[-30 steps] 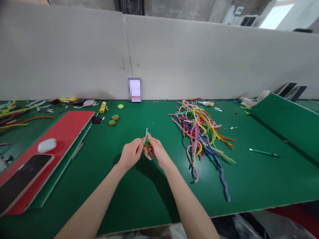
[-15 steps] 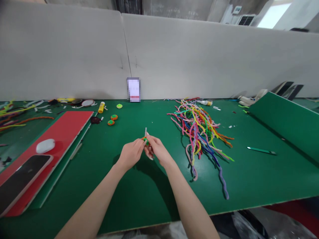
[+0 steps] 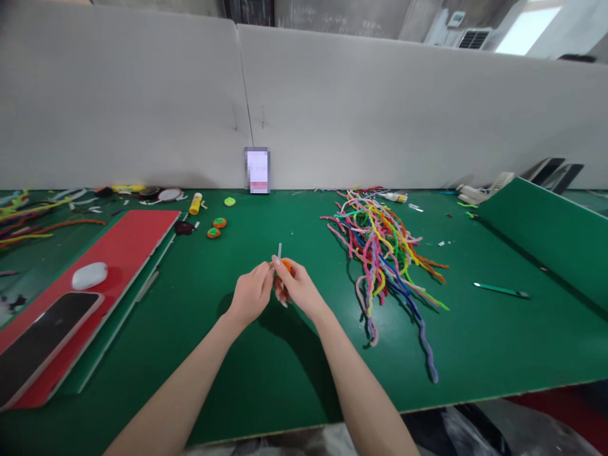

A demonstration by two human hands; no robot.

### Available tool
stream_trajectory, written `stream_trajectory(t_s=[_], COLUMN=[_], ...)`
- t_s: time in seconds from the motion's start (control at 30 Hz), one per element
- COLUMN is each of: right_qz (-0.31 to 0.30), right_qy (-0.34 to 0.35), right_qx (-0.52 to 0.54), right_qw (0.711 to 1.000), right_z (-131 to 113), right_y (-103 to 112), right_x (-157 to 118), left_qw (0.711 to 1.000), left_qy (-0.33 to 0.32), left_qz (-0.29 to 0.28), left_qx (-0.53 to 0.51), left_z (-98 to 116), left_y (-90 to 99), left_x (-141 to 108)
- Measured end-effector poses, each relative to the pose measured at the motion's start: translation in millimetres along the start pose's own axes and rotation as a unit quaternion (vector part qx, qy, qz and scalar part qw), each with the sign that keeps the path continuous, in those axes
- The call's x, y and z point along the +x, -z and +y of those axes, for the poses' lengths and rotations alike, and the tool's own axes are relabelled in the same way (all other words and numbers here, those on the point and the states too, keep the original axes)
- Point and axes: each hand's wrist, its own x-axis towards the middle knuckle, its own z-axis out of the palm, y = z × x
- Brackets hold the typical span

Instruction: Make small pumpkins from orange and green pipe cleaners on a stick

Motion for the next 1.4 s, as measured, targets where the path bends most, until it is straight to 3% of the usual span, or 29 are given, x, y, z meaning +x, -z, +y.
stream_trajectory(t_s=[0.33,0.43,0.53,0.73,0.9,1.13,1.4], right_qz=[-0.052,-0.029,-0.004,-0.02,-0.022,0.055,0.086], right_qy=[0.015,0.013,0.022,0.035,-0.005,-0.068,-0.001], right_qx=[-0.023,-0.061,-0.086,-0.06,-0.02,-0.017,-0.037], right_qw=[0.998,0.998,0.996,0.997,1.0,0.996,0.996], right_z=[-2.6,0.8,4.1,1.6,2.2,10.5,6.1], right_y=[4.0,3.1,2.4,2.9,2.8,8.7,5.5], right_x=[-4.0,-4.3,-3.9,-3.7,-0.3,8.1,7.7], left_qw=[0.984,0.978,0.981,0.984,0.991,0.998,0.996], left_qy=[0.081,0.102,0.097,0.095,0.078,-0.006,-0.029], left_qz=[-0.008,-0.002,-0.001,-0.004,-0.029,-0.066,-0.016], left_qx=[-0.16,-0.184,-0.168,-0.148,-0.103,-0.005,0.083], left_z=[3.8,3.0,2.0,1.1,0.9,0.3,-3.1], left_y=[6.8,7.9,7.9,8.3,10.9,4.7,0.4], left_x=[4.1,5.4,5.7,5.6,5.8,1.9,0.1])
